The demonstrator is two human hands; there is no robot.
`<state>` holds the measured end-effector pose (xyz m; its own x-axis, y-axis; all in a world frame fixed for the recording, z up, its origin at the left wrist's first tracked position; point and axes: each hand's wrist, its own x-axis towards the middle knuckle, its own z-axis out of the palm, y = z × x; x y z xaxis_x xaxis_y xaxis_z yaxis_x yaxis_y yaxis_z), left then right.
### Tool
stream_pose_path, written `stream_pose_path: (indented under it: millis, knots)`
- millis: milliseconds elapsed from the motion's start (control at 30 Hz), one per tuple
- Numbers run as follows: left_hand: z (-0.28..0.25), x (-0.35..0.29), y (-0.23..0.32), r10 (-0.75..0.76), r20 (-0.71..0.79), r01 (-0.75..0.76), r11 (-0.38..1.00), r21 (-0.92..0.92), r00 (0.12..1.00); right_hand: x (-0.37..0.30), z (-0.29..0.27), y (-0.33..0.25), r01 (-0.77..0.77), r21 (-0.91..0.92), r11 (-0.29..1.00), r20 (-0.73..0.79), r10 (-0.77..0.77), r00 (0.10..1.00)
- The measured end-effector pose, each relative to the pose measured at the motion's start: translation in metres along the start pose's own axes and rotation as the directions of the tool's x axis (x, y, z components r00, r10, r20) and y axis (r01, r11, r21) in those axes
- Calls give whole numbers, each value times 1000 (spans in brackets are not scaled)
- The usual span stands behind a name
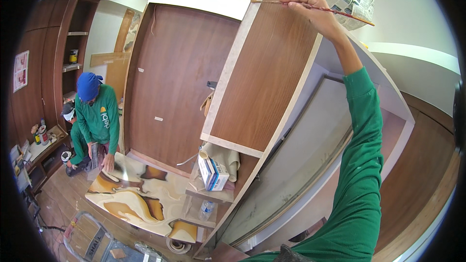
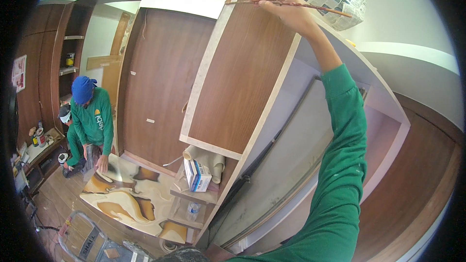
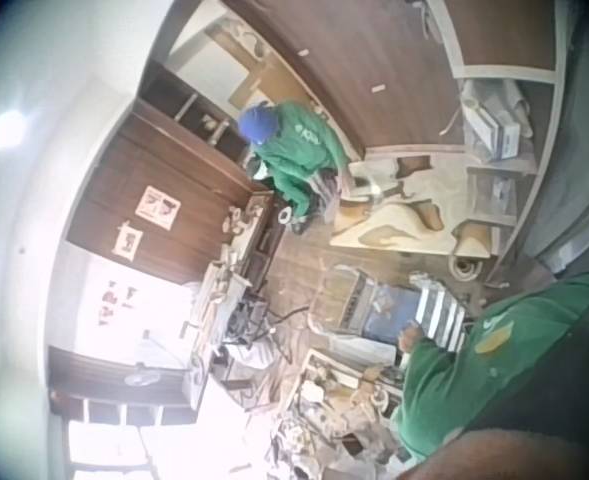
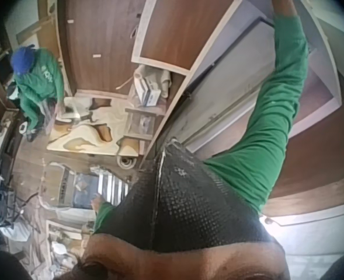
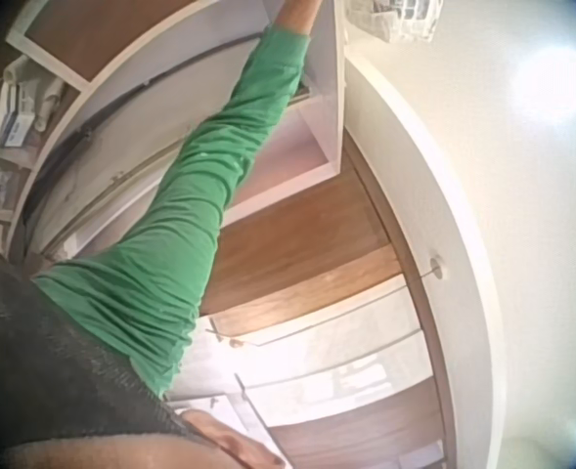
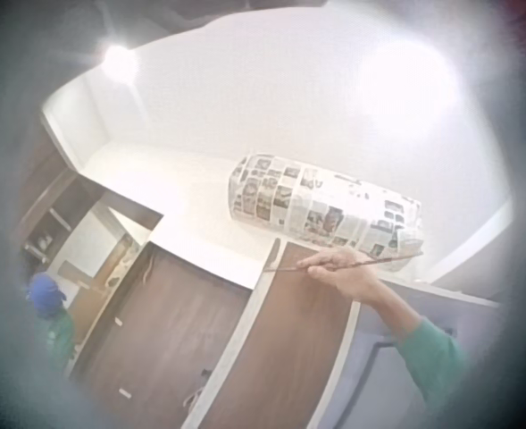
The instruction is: The person applies masking tape to the edges of a wooden cabinet, smooths it, and then uses a paintbrush to apply a brown finish along the taped edges. The person works on multiple sections of the cabinet, repeatedly applying tape and paint.
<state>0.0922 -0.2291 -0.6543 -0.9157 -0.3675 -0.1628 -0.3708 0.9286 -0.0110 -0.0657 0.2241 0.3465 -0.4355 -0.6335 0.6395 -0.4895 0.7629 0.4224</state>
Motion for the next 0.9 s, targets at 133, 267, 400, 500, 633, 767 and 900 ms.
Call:
stream_pose_path:
  millis: [133, 267, 400, 500, 633, 767, 900]
  knots:
    - [14, 2, -6, 7, -130, -7, 1000, 0, 992, -12, 14, -12, 40, 29, 999, 33, -41, 999]
    - [-5, 0, 0, -8, -55, 7, 1000, -26, 998, -17, 16, -12, 41, 38, 998, 72, -44, 996]
    - [-47, -6, 15, -234, 64, 242, 948, -206, 970, -12, 4, -3, 3, 35, 999, -34, -2, 999]
    - [-29, -6, 7, -219, -103, 184, 944, -274, 970, -9, 6, -3, 1, 47, 999, -66, 2, 998]
    - [-23, -5, 11, -344, -120, 299, 910, -288, 931, -14, 9, -12, -26, -8, 1000, 59, 26, 998]
    - [-27, -4, 10, -343, -114, 297, 906, -302, 932, -10, 8, -9, -16, 52, 999, -51, 18, 999]
    - [-28, -6, 13, -344, -111, 296, 903, -310, 932, -15, 13, -11, -3, 80, 997, -37, 6, 999]
